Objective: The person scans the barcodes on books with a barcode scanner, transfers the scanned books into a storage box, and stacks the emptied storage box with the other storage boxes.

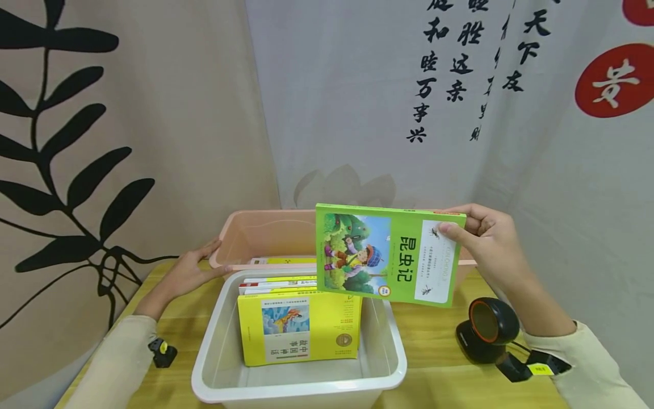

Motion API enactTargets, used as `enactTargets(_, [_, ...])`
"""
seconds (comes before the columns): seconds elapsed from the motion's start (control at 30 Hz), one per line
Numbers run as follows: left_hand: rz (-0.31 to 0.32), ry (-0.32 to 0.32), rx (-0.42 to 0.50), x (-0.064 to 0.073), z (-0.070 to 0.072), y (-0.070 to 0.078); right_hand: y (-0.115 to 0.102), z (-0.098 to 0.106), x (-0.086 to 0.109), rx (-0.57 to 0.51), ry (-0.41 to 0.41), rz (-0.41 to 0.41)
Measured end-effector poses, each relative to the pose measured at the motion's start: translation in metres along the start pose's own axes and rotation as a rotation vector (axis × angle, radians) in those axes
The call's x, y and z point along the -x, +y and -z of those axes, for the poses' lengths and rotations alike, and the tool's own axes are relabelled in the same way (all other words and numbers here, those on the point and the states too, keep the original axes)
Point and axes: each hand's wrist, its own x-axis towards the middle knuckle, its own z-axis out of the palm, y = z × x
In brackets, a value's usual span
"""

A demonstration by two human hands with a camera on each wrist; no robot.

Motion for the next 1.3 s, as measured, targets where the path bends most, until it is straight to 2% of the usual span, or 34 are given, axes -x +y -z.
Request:
enactTargets(0.3, [-0.008, -0.001, -0.001, 0.000, 0.000, 0.000, -0.002, 0.037, 0.010, 0.001, 0.101, 0.064])
enactTargets(0.5, [-0.023, 0.006, -0.011, 0.000, 0.001, -0.001, -0.008, 0.061, 0.019, 0.202, 0.194, 0.027])
enactTargets(0.67, [-0.026, 0.006, -0.018, -0.001, 0.001, -0.001, -0.009, 0.077, 0.027, 0.362, 0.236, -0.020])
enactTargets(0.93, [-0.021, 0.000, -0.023, 0.000, 0.002, 0.001, -0.005, 0.094, 0.043, 0.483, 0.233, -0.092])
enactTargets(1.3, [-0.005, -0.016, -0.022, 0.000, 0.001, 0.000, 0.008, 0.113, 0.065, 0.501, 0.147, -0.220])
